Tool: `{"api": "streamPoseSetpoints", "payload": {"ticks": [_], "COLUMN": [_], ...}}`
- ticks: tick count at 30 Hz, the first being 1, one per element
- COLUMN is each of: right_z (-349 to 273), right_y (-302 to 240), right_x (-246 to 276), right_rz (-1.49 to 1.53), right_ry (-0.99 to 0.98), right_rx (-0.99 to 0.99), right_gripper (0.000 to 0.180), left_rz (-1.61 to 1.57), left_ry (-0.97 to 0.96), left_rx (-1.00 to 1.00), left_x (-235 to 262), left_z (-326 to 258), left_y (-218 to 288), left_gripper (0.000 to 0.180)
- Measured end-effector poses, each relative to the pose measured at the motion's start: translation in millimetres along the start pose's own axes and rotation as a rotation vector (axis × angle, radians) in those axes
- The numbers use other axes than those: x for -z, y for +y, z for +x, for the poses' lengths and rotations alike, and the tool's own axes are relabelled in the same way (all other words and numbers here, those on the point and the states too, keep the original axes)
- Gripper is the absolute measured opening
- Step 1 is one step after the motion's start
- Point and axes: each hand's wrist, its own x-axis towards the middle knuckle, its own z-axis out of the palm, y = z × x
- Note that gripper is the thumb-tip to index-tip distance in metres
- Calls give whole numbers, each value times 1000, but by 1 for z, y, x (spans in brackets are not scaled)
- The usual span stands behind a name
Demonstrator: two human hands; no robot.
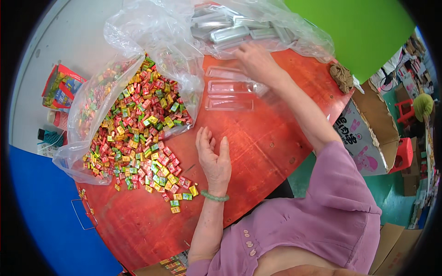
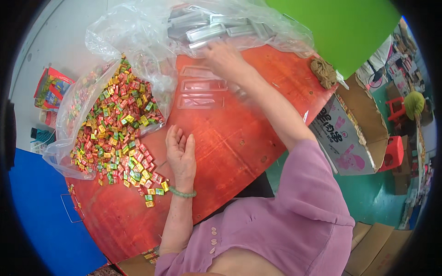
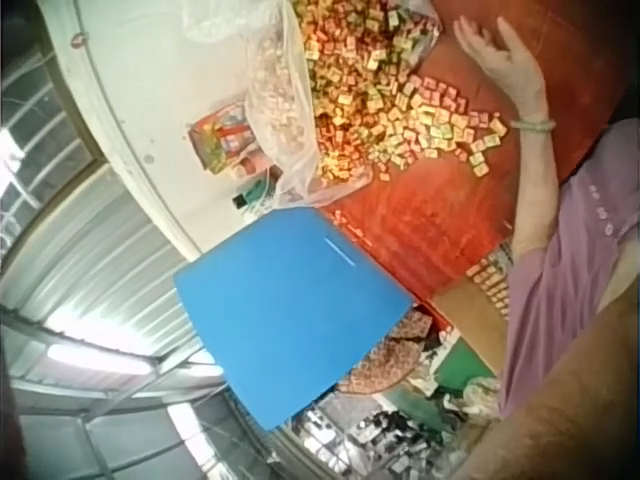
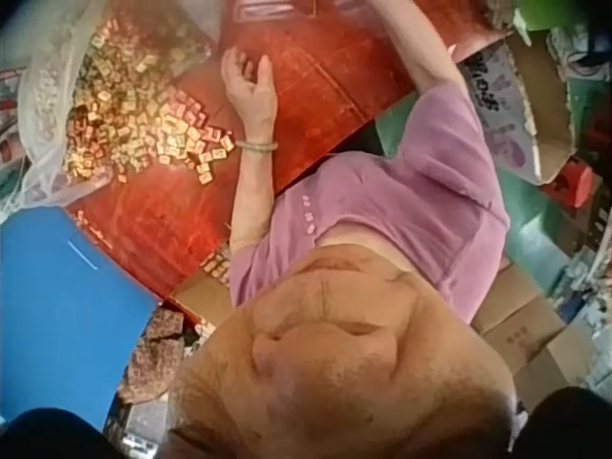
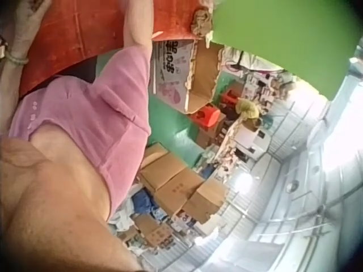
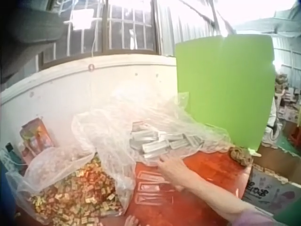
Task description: Manually organizing and packaging small colorful items into plastic trays and a shipping box.
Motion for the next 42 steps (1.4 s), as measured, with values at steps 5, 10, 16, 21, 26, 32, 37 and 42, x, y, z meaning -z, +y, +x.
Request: {"api": "streamPoseSetpoints", "payload": {"ticks": [5, 10, 16, 21, 26, 32, 37, 42], "right_z": [74, 112, 125, 125, 106, 55, -18, -61], "right_y": [47, 65, 85, 97, 94, 28, -75, -111], "right_x": [-52, -82, -88, -88, -62, 18, 50, 47], "right_rz": [-81, -119, -170, -92, 34, 677, 1116, 1322], "right_ry": [-93, -229, -245, -349, -117, -108, -491, -613], "right_rx": [-20, -34, -74, -131, -41, 14, 85, -149], "right_gripper": [38, 45, 51, 51, 51, 50, 52, 59], "left_rz": [55, 92, 8, -11, -53, -443, -841, -793], "left_ry": [-20, -31, -16, -33, -36, -101, -205, -278], "left_rx": [-8, -1, 49, 45, 65, 175, 203, 158], "left_x": [1, 6, 5, 7, 9, 5, 7, 1], "left_z": [-2, -2, -1, 0, -2, 4, 0, -6], "left_y": [4, 11, 7, 4, 7, 9, 15, 15], "left_gripper": [53, 54, 56, 55, 56, 59, 71, 63]}}
